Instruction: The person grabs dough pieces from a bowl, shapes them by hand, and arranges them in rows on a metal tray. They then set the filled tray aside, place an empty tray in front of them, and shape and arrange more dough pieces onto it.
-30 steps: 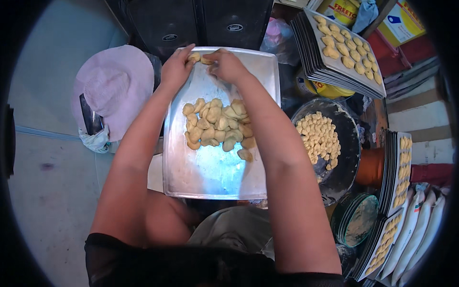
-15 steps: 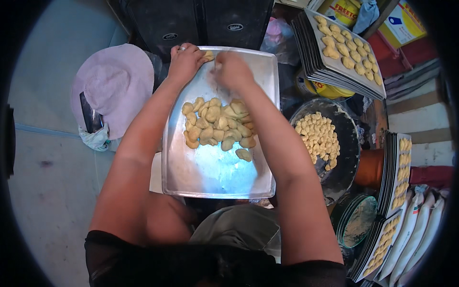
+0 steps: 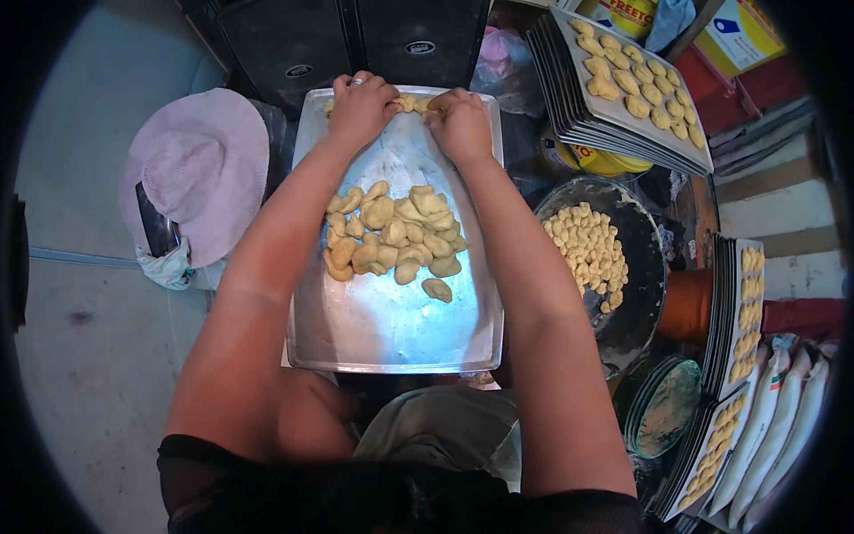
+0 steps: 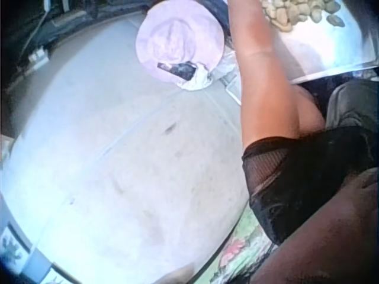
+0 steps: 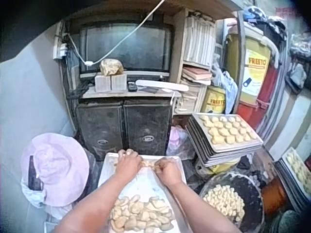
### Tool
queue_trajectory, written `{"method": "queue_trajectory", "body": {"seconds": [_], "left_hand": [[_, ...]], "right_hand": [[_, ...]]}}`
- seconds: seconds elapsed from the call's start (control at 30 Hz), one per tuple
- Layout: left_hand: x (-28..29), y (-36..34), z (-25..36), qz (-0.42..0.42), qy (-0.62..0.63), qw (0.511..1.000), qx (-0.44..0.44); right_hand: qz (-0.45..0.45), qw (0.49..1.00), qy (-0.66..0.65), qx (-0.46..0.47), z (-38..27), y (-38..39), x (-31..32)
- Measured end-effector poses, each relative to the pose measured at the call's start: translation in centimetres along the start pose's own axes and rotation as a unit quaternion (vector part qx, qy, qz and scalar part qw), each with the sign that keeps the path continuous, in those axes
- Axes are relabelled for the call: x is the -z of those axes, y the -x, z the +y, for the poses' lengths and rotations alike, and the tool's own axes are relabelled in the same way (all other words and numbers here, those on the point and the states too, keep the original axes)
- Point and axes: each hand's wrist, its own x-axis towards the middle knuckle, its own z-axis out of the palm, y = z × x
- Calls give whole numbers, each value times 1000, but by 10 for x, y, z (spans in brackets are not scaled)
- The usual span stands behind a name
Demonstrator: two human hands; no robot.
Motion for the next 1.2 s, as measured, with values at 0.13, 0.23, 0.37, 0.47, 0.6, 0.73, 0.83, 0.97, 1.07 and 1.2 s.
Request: {"method": "queue_trajectory", "body": {"seconds": [0.13, 0.23, 0.37, 0.47, 0.6, 0.73, 0.83, 0.97, 1.07, 1.2], "left_hand": [[2, -4, 0, 73, 77, 992, -62], [-2, -10, 8, 14, 95, 991, -97], [-4, -8, 8, 18, 52, 996, -74], [19, -10, 18, 18, 106, 992, -73], [82, 23, -10, -340, 198, 919, -28], [102, 65, -31, -510, 271, 816, -32], [97, 82, -42, -408, 371, 831, -75], [87, 84, -71, -362, 459, 804, 112], [67, 82, -82, -184, 492, 835, 163], [49, 79, -77, -41, 307, 949, 67]], "right_hand": [[-280, 946, -149, -72, -39, 22, 5], [-427, 872, -232, 51, -61, 26, 0], [-307, 902, -299, -46, -27, 10, 26], [-126, 955, -214, -160, 28, 17, 39], [-74, 994, -32, -71, 20, 29, 38], [-11, 994, -14, -103, 41, 11, 29], [28, 999, -20, -38, 47, 5, 18], [19, 999, 10, 32, -21, 14, 30], [-353, 904, -233, -66, -77, 19, 15], [-483, 847, -200, 96, -92, 10, -20]]}}
